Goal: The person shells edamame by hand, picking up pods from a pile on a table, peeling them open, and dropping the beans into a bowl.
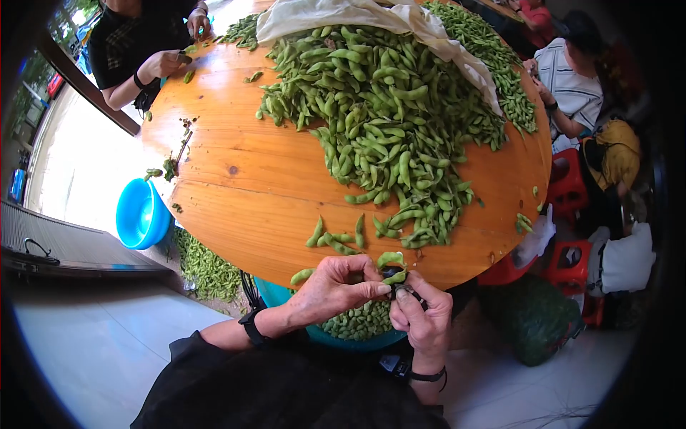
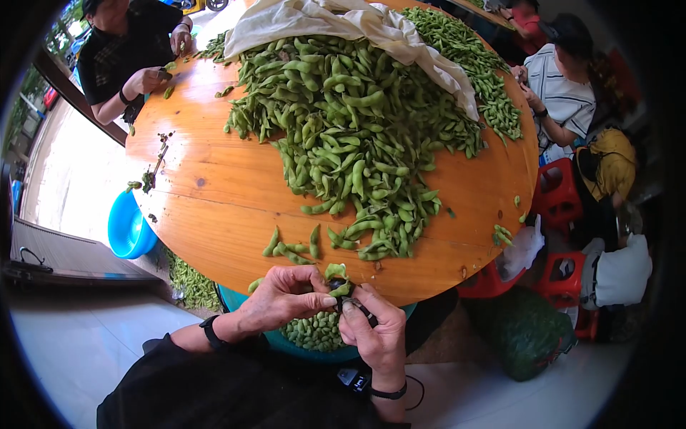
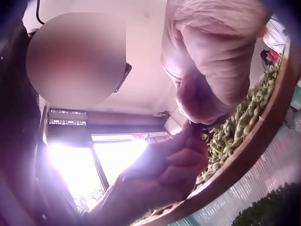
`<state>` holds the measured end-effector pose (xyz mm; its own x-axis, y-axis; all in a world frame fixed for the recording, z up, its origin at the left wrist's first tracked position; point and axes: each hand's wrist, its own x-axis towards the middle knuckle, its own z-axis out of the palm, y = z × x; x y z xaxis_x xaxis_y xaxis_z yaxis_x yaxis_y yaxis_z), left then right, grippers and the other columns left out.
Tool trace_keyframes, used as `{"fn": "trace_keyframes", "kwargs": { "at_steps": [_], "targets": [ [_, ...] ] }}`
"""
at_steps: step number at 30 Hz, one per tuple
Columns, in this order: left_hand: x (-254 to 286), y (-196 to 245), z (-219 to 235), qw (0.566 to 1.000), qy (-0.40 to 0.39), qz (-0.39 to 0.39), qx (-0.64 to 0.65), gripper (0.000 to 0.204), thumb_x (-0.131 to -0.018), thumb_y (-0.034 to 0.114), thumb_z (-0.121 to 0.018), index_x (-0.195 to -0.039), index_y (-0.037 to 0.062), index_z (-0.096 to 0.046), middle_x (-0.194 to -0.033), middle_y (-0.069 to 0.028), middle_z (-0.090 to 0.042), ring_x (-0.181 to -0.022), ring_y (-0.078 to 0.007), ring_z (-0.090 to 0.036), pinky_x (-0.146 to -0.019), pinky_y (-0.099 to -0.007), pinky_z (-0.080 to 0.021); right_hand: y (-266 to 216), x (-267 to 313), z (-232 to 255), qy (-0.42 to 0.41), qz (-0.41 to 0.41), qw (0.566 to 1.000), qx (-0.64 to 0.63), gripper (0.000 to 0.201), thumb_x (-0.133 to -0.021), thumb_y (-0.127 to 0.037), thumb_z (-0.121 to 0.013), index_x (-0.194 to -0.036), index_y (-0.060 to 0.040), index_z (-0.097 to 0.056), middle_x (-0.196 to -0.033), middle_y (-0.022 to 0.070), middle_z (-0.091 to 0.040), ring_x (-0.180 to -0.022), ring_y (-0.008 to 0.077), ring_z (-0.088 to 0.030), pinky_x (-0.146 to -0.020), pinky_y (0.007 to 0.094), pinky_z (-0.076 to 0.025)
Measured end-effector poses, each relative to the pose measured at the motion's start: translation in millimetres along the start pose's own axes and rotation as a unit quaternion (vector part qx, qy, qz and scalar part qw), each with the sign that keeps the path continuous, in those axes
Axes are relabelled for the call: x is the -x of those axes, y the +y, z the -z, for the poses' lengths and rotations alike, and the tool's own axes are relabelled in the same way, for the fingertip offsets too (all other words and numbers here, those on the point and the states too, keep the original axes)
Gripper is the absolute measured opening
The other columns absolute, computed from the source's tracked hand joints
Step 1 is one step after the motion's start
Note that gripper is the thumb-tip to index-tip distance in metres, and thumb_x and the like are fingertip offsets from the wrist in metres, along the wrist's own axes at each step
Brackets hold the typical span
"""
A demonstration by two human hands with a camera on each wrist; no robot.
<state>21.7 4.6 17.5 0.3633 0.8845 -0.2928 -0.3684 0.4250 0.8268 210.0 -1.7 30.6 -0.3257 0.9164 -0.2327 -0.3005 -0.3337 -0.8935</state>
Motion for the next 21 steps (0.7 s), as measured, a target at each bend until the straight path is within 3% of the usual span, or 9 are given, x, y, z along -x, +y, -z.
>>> {"fn": "trace_keyframes", "kwargs": {
  "at_steps": [6,8,10,12,15,17,18,19,21],
  "targets": [
    [2,-1,4,0.999,-0.028,0.034,0.03,0.013,-0.092,0.01,-0.069,-0.083,0.003,-0.062,-0.069,0.0028,-0.057,-0.058,-0.0028,-0.045,-0.05,-0.0193,-0.032,6,-1,6,-0.014,0.024,1.0,0.01,0.016,-0.093,0.006,-0.055,-0.108,0.0097,-0.061,-0.091,0.0047,-0.053,-0.056,0.0052,-0.046,-0.045,0.0217,-0.034],
    [1,0,4,0.978,-0.046,0.11,0.169,0.013,-0.093,0.01,-0.067,-0.083,0.003,-0.061,-0.068,0.002,-0.056,-0.056,-0.0034,-0.044,-0.049,-0.019,-0.03,8,-2,5,-0.014,0.027,0.999,-0.026,0.014,-0.093,0.006,-0.055,-0.106,0.0097,-0.061,-0.088,0.0041,-0.053,-0.056,0.0053,-0.046,-0.045,0.0219,-0.034],
    [0,-1,6,0.973,-0.055,0.117,0.194,0.013,-0.093,0.011,-0.067,-0.084,0.0034,-0.061,-0.068,0.0008,-0.057,-0.056,-0.0038,-0.045,-0.048,-0.0187,-0.03,7,-4,2,-0.013,0.029,0.998,-0.063,0.013,-0.093,0.006,-0.055,-0.103,0.0097,-0.061,-0.086,0.0034,-0.053,-0.055,0.0054,-0.047,-0.045,0.022,-0.034],
    [0,-2,7,0.966,-0.065,0.123,0.219,0.013,-0.094,0.012,-0.066,-0.086,0.0038,-0.06,-0.068,-0.0005,-0.058,-0.055,-0.0042,-0.045,-0.048,-0.0183,-0.029,4,-4,-2,0.0,0.052,0.999,0.016,0.011,-0.092,0.005,-0.056,-0.101,0.0081,-0.062,-0.081,0.003,-0.054,-0.056,0.0062,-0.049,-0.045,0.0226,-0.036],
    [-1,-4,6,0.993,-0.054,0.06,0.091,0.013,-0.094,0.015,-0.066,-0.09,0.0041,-0.06,-0.07,-0.0024,-0.061,-0.057,-0.0071,-0.053,-0.049,-0.0192,-0.037,4,-3,-7,0.036,0.07,0.984,0.162,0.012,-0.091,0.003,-0.058,-0.101,0.0073,-0.063,-0.076,0.0043,-0.055,-0.056,0.0085,-0.054,-0.047,0.0242,-0.04],
    [-2,-5,2,0.976,0.05,-0.124,-0.172,0.019,-0.093,0.017,-0.067,-0.095,0.0007,-0.058,-0.07,-0.0058,-0.064,-0.063,-0.0139,-0.063,-0.054,-0.0281,-0.048,5,-2,-9,0.038,0.089,0.972,0.212,0.013,-0.09,0.002,-0.059,-0.101,0.007,-0.063,-0.076,0.0055,-0.056,-0.056,0.0098,-0.056,-0.048,0.025,-0.041],
    [-1,-4,3,0.976,0.051,-0.123,-0.172,0.019,-0.093,0.017,-0.067,-0.095,0.0007,-0.058,-0.07,-0.0058,-0.064,-0.063,-0.0139,-0.063,-0.054,-0.0281,-0.048,6,-2,-10,0.04,0.109,0.958,0.262,0.013,-0.089,0.001,-0.06,-0.101,0.0067,-0.063,-0.076,0.0067,-0.056,-0.057,0.0112,-0.058,-0.049,0.0258,-0.043],
    [0,-1,4,0.959,0.031,-0.146,-0.241,0.022,-0.092,0.016,-0.069,-0.099,-0.0009,-0.057,-0.071,-0.0107,-0.064,-0.065,-0.0209,-0.065,-0.057,-0.032,-0.049,5,-2,-11,0.047,0.108,0.949,0.291,0.014,-0.086,0.002,-0.061,-0.099,0.0067,-0.063,-0.077,0.01,-0.057,-0.059,0.0188,-0.061,-0.054,0.0291,-0.047],
    [3,7,2,0.914,0.005,-0.179,-0.363,0.026,-0.09,0.009,-0.068,-0.109,-0.0039,-0.054,-0.076,-0.0225,-0.062,-0.072,-0.0387,-0.065,-0.061,-0.0403,-0.05,5,-2,-12,0.051,0.125,0.932,0.335,0.015,-0.085,0.002,-0.061,-0.099,0.0064,-0.063,-0.077,0.0113,-0.057,-0.061,0.0223,-0.062,-0.056,0.0305,-0.047]
  ]
}}
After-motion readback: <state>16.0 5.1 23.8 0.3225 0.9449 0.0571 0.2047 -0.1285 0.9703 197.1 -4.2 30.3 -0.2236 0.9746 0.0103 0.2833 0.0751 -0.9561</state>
